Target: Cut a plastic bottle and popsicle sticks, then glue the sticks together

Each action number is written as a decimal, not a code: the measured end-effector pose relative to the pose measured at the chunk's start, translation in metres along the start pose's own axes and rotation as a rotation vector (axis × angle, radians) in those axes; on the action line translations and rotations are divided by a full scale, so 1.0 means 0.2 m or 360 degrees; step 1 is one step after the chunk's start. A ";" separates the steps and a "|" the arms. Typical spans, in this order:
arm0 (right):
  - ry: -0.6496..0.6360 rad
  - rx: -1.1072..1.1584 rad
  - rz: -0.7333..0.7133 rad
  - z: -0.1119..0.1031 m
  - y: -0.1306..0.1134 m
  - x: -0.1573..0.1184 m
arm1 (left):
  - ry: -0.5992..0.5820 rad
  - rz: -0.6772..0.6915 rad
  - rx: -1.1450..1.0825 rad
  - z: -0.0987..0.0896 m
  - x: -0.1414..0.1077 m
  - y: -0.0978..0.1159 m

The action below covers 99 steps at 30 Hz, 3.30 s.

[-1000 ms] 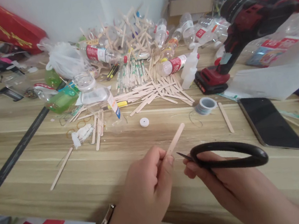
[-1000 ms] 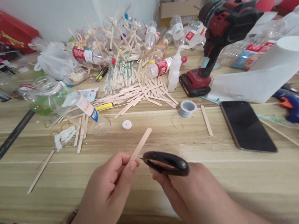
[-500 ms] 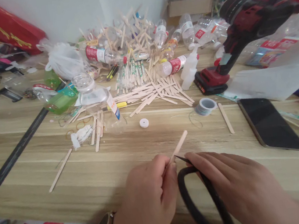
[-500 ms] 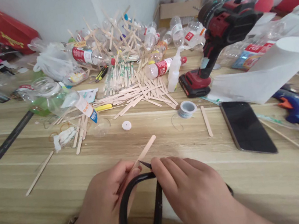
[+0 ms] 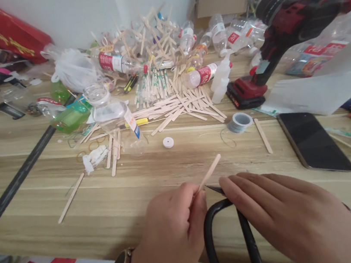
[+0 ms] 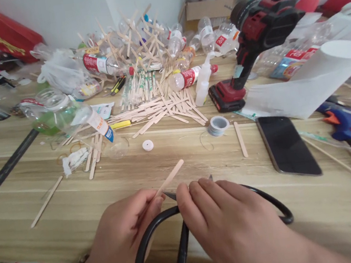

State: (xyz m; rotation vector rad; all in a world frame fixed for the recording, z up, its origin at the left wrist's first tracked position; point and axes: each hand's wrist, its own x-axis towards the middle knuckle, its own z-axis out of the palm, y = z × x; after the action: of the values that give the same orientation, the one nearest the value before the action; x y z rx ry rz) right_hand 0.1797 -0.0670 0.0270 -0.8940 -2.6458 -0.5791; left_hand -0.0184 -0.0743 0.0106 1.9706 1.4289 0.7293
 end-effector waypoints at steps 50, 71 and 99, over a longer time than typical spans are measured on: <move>-0.0021 -0.0113 -0.0067 -0.02 0.06 0.05 | -0.0118 0.0098 -0.0109 0.00 0.04 -0.01; -0.0883 0.3052 0.1812 0.04 -0.04 0.06 | 0.0496 0.0720 0.0918 0.08 0.06 -0.13; 0.0046 -0.0092 0.0032 0.07 0.08 0.01 | -0.0120 -0.0142 -0.0254 -0.02 0.04 -0.03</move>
State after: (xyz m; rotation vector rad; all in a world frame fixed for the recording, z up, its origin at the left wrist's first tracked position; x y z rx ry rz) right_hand 0.1862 -0.0478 0.0197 -0.9207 -2.6034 -0.6613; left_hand -0.0226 -0.0645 0.0104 1.7828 1.3608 0.6991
